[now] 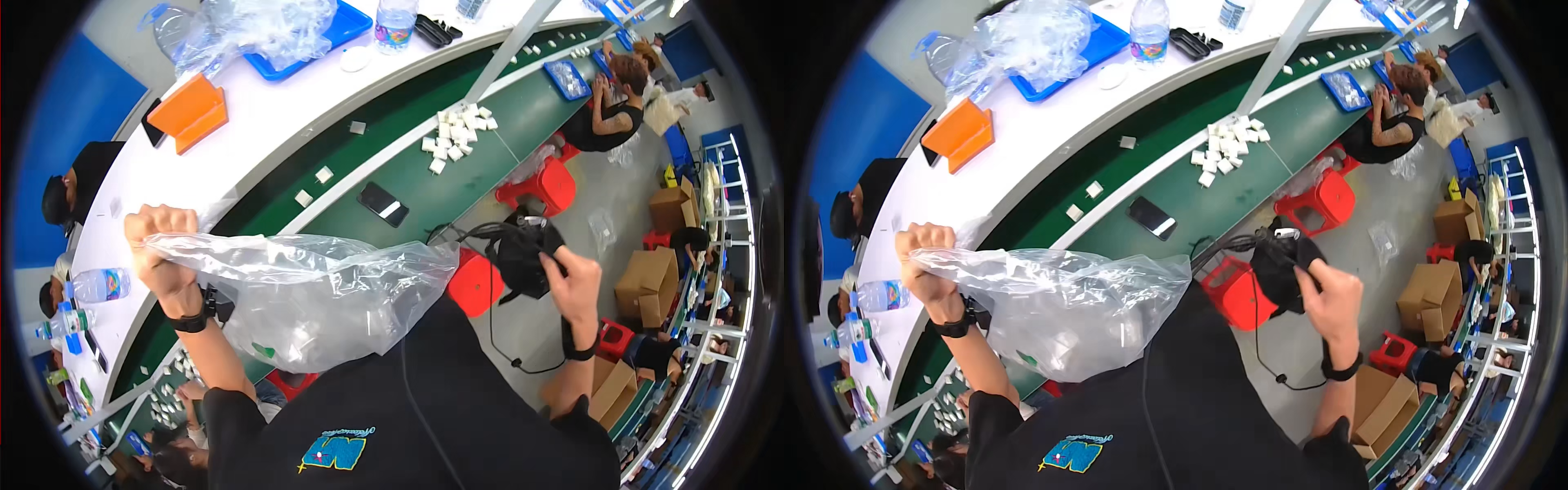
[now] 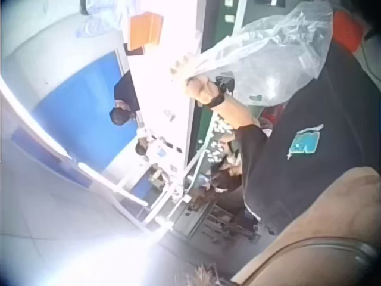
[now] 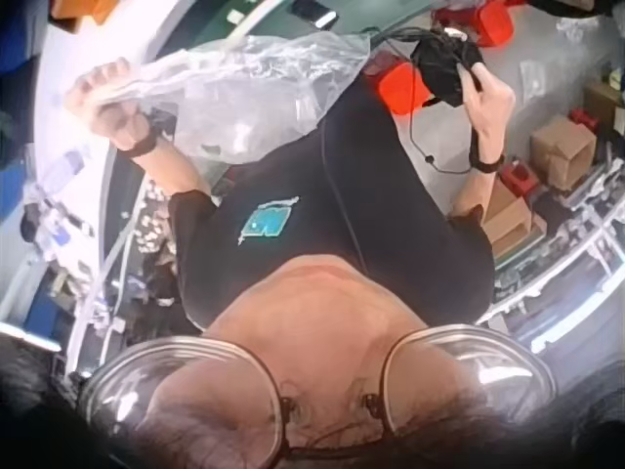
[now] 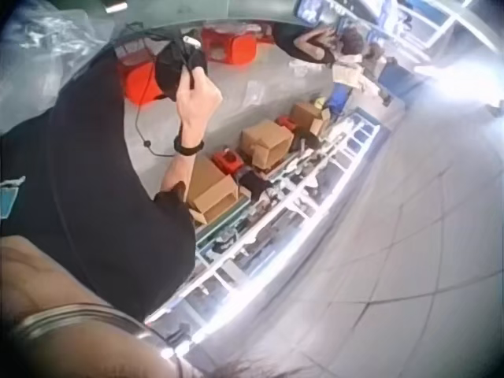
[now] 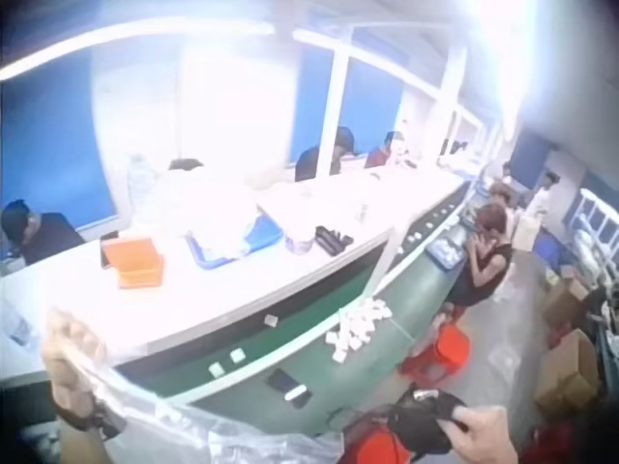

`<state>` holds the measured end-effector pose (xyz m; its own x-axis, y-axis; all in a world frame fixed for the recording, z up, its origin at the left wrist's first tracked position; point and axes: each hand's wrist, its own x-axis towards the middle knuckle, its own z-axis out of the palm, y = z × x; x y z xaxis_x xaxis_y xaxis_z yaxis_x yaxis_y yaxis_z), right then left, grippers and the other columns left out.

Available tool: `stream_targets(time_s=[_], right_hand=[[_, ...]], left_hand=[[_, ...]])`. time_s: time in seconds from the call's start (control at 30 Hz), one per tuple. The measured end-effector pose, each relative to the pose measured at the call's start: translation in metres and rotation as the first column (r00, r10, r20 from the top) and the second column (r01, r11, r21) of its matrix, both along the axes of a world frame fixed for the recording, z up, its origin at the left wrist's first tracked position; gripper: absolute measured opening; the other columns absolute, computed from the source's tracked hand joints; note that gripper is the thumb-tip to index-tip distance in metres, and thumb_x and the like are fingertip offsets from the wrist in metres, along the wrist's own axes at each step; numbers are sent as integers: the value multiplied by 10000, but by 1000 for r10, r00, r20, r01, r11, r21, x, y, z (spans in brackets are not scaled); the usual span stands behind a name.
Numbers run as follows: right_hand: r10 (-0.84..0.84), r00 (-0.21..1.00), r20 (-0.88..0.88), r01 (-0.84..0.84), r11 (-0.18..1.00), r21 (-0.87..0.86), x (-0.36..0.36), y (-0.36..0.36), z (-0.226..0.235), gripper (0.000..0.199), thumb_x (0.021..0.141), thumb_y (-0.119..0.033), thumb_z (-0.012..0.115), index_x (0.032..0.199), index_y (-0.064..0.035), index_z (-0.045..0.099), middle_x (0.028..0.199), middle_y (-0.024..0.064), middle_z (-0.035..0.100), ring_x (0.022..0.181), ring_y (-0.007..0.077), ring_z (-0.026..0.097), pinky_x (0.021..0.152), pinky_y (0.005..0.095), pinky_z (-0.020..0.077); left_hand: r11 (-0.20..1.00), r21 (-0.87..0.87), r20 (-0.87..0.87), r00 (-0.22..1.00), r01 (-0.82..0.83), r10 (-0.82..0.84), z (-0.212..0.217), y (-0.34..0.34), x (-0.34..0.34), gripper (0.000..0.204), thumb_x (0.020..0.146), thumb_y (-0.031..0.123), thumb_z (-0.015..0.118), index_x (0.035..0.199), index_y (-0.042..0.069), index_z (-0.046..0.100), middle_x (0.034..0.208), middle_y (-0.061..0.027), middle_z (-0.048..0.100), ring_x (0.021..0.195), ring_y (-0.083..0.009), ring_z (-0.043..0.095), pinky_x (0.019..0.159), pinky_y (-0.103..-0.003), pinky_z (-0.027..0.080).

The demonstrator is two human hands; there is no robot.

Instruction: Packaging small white rectangular components into individual plastic bags at a factory assembly line.

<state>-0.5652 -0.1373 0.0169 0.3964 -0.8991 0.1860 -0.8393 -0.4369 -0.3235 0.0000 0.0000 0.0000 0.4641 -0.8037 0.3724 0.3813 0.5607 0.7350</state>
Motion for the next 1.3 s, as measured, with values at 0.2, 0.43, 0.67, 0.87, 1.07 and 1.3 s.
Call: stream_targets(time_s=[0.2,0.43,0.67,0.87,1.07,1.3], right_hand=[[114,993,0,-114,993,-10,1,-77,2,322,886,-97,810,779,17,528,633,191,488,538,350,422,519,405,362],[218,976,1,-217,970,105,-22,-200,-6,313,867,-119,812,752,-23,536,605,160,509,533,374,488,508,428,373],[249,967,45,-252,964,81,-67,-283,-62,268,860,-102,797,771,-36,552,629,144,566,589,370,582,538,449,415],[186,982,-20,-184,980,78,-110,-332,-83,249,865,-120,798,793,-41,573,658,144,592,618,373,591,566,459,435],[140,990,-29,-137,986,92,-132,-350,-84,254,897,-122,796,832,-3,581,708,196,582,635,415,565,571,448,417],[123,989,-88,-115,990,84,-147,-365,-73,235,930,-88,777,867,8,572,733,187,557,654,391,548,600,426,426]], left_hand=[[1000,21,96,995,-1,-1,16,-47,-14,405,736,-104,581,674,125,252,575,12,274,482,-137,201,496,-318,220],[968,220,462,887,-119,4,20,-105,-41,519,613,-137,659,594,109,203,518,7,264,461,-160,208,503,-336,214],[725,521,801,551,-450,-233,-15,-129,-74,399,574,-87,655,611,30,275,540,-7,253,486,-113,241,501,-336,184],[565,623,782,422,-541,-459,-17,-164,-77,318,651,-57,657,651,10,346,571,-14,320,558,-94,292,531,-331,229],[424,657,712,327,-624,-622,-6,-185,-92,317,941,117,752,755,-60,565,625,-104,396,604,-148,324,565,-381,330],[420,646,695,263,-637,-670,-36,-203,-92,380,936,149,775,755,-65,519,672,-205,395,633,-309,308,585,-424,345]])
